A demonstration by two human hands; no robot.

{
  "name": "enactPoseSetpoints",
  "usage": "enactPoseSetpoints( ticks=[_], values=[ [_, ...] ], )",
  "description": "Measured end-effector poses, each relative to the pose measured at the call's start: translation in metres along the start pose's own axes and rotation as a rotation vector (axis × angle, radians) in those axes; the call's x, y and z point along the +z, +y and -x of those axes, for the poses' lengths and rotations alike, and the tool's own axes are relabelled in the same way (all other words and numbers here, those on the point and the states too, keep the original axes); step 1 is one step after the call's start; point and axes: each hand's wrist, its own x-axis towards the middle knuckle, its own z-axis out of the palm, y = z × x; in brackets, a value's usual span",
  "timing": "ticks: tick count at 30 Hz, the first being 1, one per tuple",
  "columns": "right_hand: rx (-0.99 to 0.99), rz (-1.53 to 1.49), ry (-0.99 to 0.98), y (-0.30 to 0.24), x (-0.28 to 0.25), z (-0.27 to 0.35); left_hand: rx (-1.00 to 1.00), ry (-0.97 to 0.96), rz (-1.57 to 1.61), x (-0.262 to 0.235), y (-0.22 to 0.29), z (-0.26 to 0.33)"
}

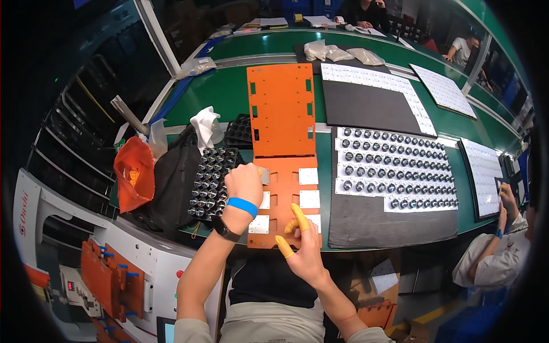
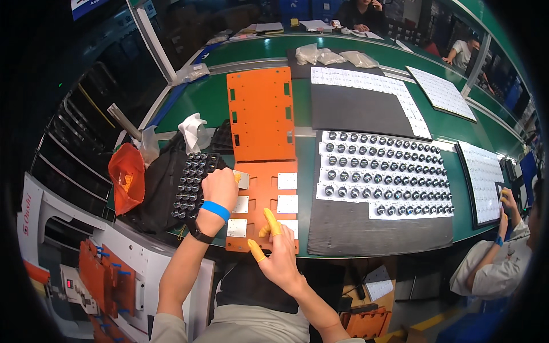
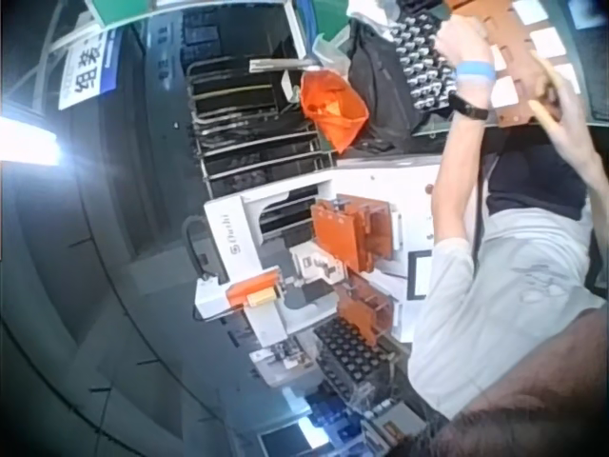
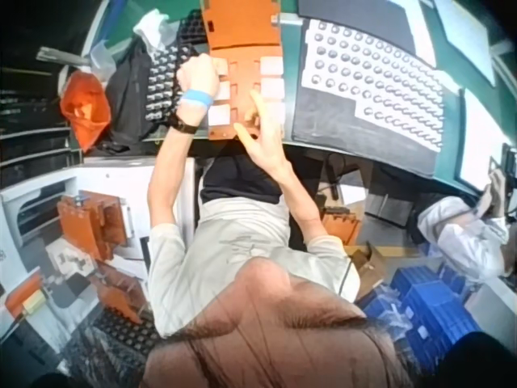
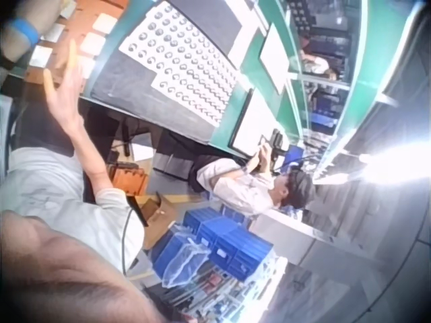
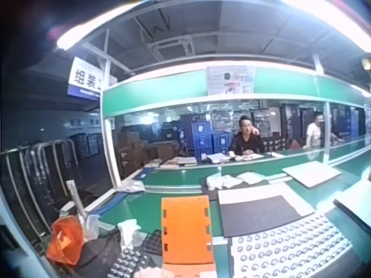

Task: The person places small white square components onto an orange plastic jig at a factory workstation. They handle the components one by one, positioning them into specific slots on the jig. The person also briefly interacts with a white machine labeled 'Qushi' to the left, placing the jig onto it before returning to the manual placement task.

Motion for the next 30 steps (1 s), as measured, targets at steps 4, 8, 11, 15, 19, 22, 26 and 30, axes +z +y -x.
enactPoseSetpoints(
  ticks=[4,8,11,15,19,22,26,30],
  values=[
    [-0.001,-0.002,-0.012,0.0,-0.001,0.0,-0.009,0.03,0.009,0.023,-0.001,0.002],
    [-0.018,0.002,-0.009,-0.001,-0.001,-0.001,-0.057,0.071,0.052,0.04,-0.002,0.007],
    [-0.021,0.01,-0.017,0.0,-0.002,-0.001,-0.074,0.098,0.051,0.046,0.003,0.011],
    [-0.039,0.027,-0.022,0.003,-0.002,0.0,-0.102,0.111,0.076,0.048,0.008,0.016],
    [-0.054,0.04,-0.009,0.001,-0.002,0.0,-0.115,0.104,0.014,0.06,0.009,0.015],
    [-0.056,0.057,-0.009,0.001,0.0,0.0,-0.13,0.138,0.022,0.071,0.006,0.011],
    [-0.044,0.054,-0.008,-0.001,0.0,0.001,-0.118,0.127,0.01,0.059,0.007,0.015],
    [-0.034,0.021,-0.017,-0.002,-0.001,-0.002,-0.101,0.179,0.156,0.029,0.008,0.033]
  ],
)
